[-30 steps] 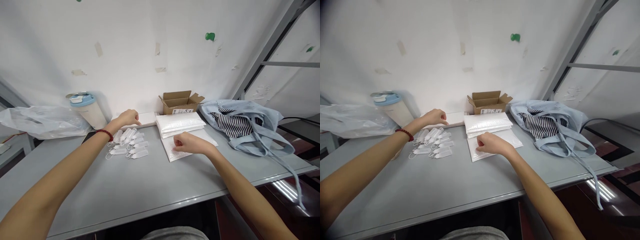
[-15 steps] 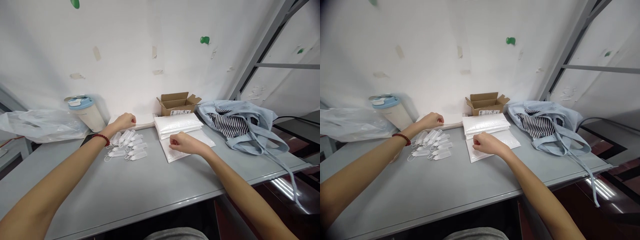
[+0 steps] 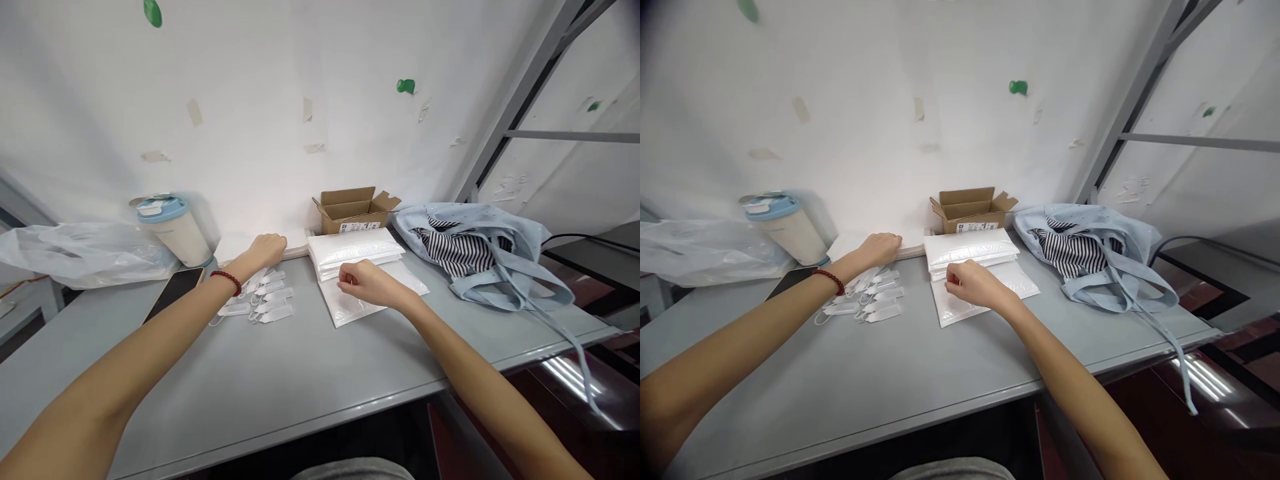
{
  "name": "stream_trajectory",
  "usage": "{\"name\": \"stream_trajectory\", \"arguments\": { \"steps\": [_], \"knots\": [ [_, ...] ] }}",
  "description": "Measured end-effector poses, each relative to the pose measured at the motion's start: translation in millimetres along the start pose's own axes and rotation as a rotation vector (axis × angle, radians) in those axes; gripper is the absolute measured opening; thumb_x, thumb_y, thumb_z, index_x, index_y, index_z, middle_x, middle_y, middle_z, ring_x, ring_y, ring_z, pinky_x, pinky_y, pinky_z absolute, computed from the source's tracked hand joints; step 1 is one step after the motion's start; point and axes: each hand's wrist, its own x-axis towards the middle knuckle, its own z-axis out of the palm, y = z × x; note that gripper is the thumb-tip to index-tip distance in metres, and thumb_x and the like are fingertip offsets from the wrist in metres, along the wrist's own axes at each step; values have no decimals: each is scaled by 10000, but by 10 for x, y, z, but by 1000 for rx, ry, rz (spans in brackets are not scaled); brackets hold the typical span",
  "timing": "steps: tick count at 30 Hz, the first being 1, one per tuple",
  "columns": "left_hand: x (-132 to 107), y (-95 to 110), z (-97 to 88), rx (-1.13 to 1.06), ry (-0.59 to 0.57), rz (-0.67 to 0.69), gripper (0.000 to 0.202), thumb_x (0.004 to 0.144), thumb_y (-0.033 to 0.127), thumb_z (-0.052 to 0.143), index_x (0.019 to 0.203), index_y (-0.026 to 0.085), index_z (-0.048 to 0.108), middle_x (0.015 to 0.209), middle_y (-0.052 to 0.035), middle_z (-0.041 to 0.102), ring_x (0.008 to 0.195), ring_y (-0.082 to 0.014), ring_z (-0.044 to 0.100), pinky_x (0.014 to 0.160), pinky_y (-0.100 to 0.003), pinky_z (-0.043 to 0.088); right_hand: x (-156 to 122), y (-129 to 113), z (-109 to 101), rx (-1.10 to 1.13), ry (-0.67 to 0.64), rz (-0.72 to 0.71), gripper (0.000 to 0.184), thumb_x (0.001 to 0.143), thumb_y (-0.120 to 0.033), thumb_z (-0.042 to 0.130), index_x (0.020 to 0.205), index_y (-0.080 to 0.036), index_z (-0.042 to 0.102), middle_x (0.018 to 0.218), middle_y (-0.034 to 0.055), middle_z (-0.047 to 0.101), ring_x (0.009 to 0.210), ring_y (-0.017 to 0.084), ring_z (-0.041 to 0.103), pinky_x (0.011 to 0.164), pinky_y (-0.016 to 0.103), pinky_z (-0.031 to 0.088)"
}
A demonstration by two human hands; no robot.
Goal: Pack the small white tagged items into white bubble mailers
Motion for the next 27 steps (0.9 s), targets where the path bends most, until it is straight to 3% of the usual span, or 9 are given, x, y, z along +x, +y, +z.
{"name": "stream_trajectory", "arguments": {
  "steps": [6, 9, 11, 13, 15, 18, 20, 24, 27],
  "knots": [
    [-32, -107, -132, 64, 80, -172, 284, 749, -17, 391, 893, 45, 627, 854, -231, 653, 824, -292, 630, 628, -322, 392, 4, -31, -9, -60, 105, -9, 133, 837, -201, 456, 717, -187, 510, 666, -9, 563, 597, 119, 500, 530, 235, 346],
    [-195, -130, -249, 85, 156, -249, 341, 782, 1, 339, 998, 41, 599, 903, -231, 645, 845, -305, 616, 623, -339, 400, 39, -6, 26, -137, 348, -87, 87, 864, -238, 476, 877, -178, 538, 859, 55, 621, 750, 172, 580, 595, 277, 434],
    [-389, -29, -306, 101, 256, -252, 378, 819, 25, 311, 1091, 68, 570, 973, -210, 636, 915, -313, 592, 650, -354, 413, 66, 6, 68, -236, 573, -186, 197, 872, -257, 497, 1041, -162, 524, 1058, 130, 607, 956, 231, 586, 701, 334, 487],
    [-622, 174, -325, 133, 488, -151, 382, 842, 45, 321, 1129, 97, 567, 1012, -180, 634, 972, -308, 566, 705, -367, 424, 84, -1, 119, -356, 724, -325, 317, 881, -258, 503, 1177, -146, 480, 1223, 182, 543, 1141, 264, 517, 831, 380, 488],
    [-844, 431, -302, 157, 620, -28, 374, 865, 61, 328, 1153, 101, 563, 1053, -171, 631, 981, -303, 562, 721, -375, 429, 86, -25, 171, -478, 755, -473, 364, 896, -223, 483, 1249, -139, 452, 1308, 191, 500, 1229, 263, 462, 913, 397, 461],
    [-1053, 740, -204, 154, 749, 155, 337, 898, 81, 348, 1141, 115, 579, 1114, -159, 630, 1028, -286, 558, 766, -370, 436, 68, -61, 230, -609, 729, -640, 337, 905, -122, 438, 1238, -132, 491, 1294, 170, 543, 1216, 243, 494, 937, 394, 440],
    [-1095, 798, -121, 120, 786, 217, 338, 900, 79, 363, 1160, 124, 574, 1145, -152, 627, 1053, -275, 555, 798, -370, 438, 57, -58, 241, -620, 728, -683, 316, 901, -72, 424, 1189, -132, 539, 1220, 144, 610, 1150, 228, 555, 919, 386, 442],
    [-1078, 520, 16, -84, 815, 170, 309, 917, 268, 440, 1167, 162, 585, 1177, -132, 625, 1105, -285, 537, 880, -415, 429, 58, 16, 173, -464, 775, -695, 304, 891, -66, 453, 1154, -153, 578, 1130, 126, 663, 1100, 228, 592, 854, 380, 465],
    [-1087, 140, 39, -360, 848, -111, 363, 918, 373, 403, 1122, 163, 617, 1226, -135, 596, 1186, -289, 483, 999, -469, 360, 64, 64, 96, -305, 785, -698, 293, 895, -114, 491, 1162, -188, 584, 1123, 128, 660, 1105, 228, 588, 847, 394, 473]
  ]
}}
